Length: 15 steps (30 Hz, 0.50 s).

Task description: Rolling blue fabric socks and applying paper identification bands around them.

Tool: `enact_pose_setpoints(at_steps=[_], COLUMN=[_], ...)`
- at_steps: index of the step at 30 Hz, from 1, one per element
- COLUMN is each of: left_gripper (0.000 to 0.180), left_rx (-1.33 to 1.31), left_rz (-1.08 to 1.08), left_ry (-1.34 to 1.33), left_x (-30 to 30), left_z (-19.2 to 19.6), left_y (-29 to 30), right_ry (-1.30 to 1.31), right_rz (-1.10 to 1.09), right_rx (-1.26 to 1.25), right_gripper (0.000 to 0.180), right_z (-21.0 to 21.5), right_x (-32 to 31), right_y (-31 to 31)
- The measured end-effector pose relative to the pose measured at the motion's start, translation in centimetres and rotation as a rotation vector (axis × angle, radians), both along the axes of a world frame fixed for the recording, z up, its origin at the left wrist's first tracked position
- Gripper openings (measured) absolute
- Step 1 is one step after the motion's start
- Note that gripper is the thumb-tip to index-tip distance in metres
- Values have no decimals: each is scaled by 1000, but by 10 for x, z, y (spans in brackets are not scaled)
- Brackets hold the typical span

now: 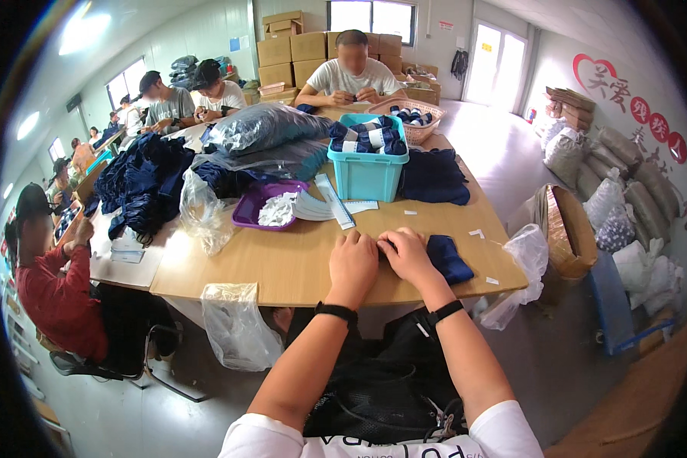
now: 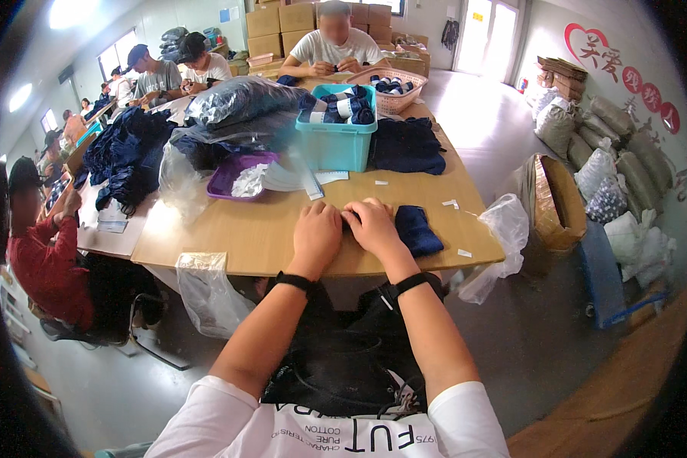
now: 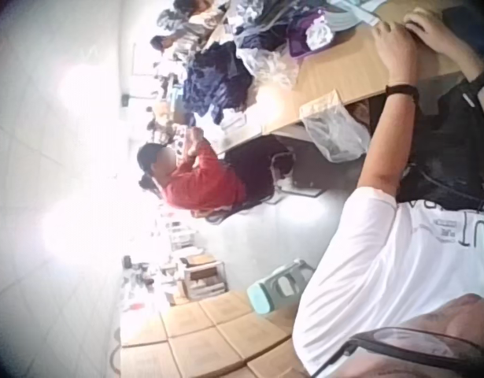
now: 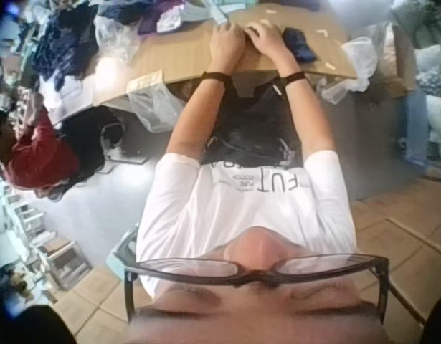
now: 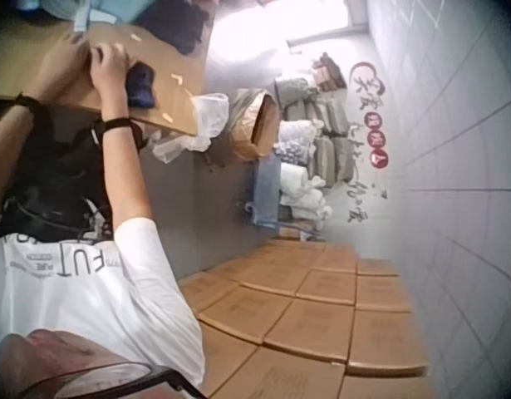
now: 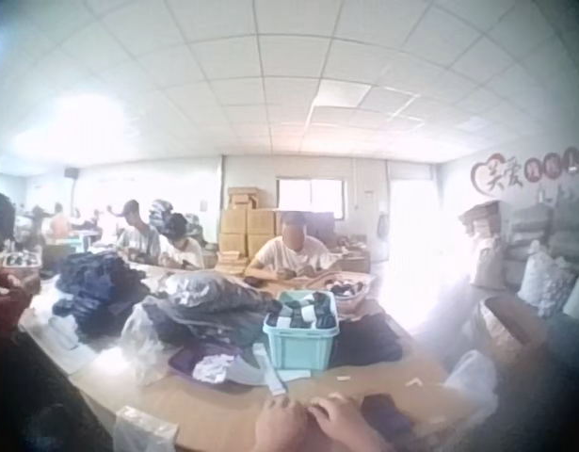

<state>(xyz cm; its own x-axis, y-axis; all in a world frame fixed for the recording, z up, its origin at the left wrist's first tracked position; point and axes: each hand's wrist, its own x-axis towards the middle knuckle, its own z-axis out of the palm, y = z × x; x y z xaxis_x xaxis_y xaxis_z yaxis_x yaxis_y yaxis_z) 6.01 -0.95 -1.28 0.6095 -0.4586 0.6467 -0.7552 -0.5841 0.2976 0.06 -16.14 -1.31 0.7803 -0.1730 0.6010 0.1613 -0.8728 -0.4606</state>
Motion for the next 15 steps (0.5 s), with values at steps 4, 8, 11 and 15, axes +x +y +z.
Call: enact_pose_setpoints(at_steps=[4,8,11,15], left_gripper=[17,34,39,37], left_rx=[-27,1,32,175], left_rz=[-67,-118,-92,-92], left_ry=[-53,-241,-145,-9], left_x=[-19,-36,-29,-20], left_z=[-3,0,0,5], left_y=[12,13,12,11], right_ry=[57,51,53,81], right_rz=[-48,-30,-39,-51], right_rx=[-86,39,118,148], right_gripper=[16,19,26,33], right_z=[2,5,4,3], right_x=[-13,-12,-10,-11], right_y=[5,4,3,0])
